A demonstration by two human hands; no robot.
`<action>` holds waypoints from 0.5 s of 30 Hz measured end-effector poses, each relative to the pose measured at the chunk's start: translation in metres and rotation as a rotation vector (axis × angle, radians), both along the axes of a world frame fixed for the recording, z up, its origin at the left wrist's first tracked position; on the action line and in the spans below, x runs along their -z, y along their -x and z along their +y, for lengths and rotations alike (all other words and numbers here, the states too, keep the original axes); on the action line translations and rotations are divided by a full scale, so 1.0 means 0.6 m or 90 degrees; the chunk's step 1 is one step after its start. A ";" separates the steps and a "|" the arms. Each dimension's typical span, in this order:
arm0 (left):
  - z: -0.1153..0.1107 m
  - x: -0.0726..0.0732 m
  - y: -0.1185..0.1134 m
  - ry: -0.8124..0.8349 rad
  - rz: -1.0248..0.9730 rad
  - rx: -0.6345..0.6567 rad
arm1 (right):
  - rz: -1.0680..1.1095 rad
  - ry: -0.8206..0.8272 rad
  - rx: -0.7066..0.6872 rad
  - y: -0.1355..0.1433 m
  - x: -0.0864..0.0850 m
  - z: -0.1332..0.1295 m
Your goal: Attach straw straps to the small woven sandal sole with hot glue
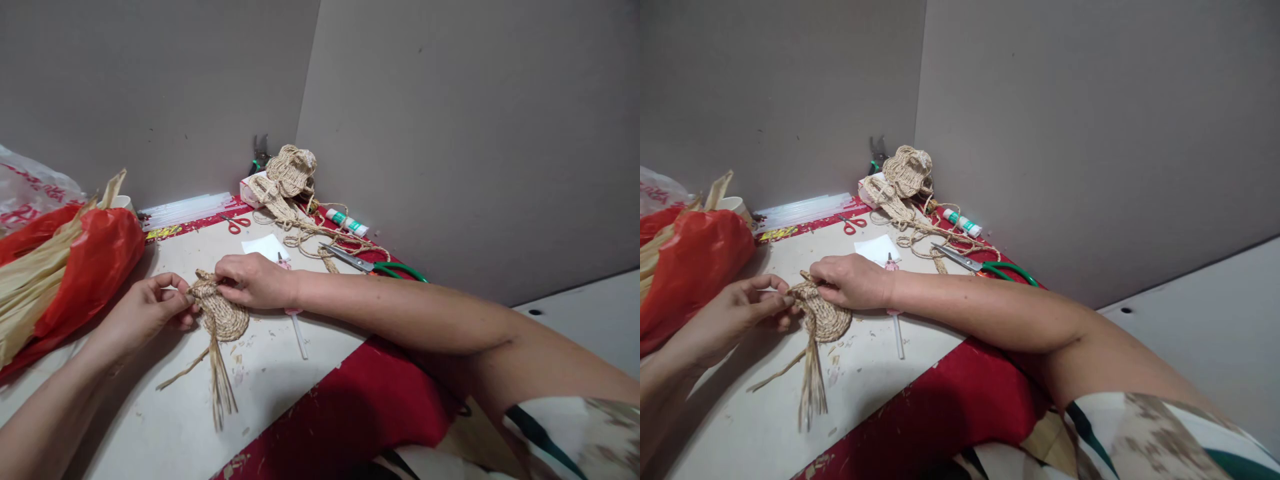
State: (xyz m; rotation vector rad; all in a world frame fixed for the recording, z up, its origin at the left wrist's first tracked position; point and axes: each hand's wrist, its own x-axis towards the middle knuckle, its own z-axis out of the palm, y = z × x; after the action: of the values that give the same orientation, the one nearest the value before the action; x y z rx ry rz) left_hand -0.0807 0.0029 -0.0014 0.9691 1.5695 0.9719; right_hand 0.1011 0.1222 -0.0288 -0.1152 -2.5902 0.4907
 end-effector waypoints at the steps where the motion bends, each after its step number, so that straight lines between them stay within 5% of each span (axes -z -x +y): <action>1: 0.001 0.007 0.002 0.013 -0.020 -0.003 | -0.008 -0.003 0.000 0.000 0.001 -0.001; 5: 0.003 0.027 0.008 0.046 -0.044 -0.010 | -0.035 -0.020 -0.007 0.000 0.005 -0.004; 15: 0.001 0.031 -0.006 0.005 0.077 0.028 | -0.024 -0.037 0.000 -0.001 0.007 -0.006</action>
State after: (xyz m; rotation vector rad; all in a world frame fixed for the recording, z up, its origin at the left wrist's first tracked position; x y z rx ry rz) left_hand -0.0769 0.0037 -0.0202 1.0692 1.6448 0.8893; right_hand 0.1014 0.1187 -0.0333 -0.1055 -2.6391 0.4164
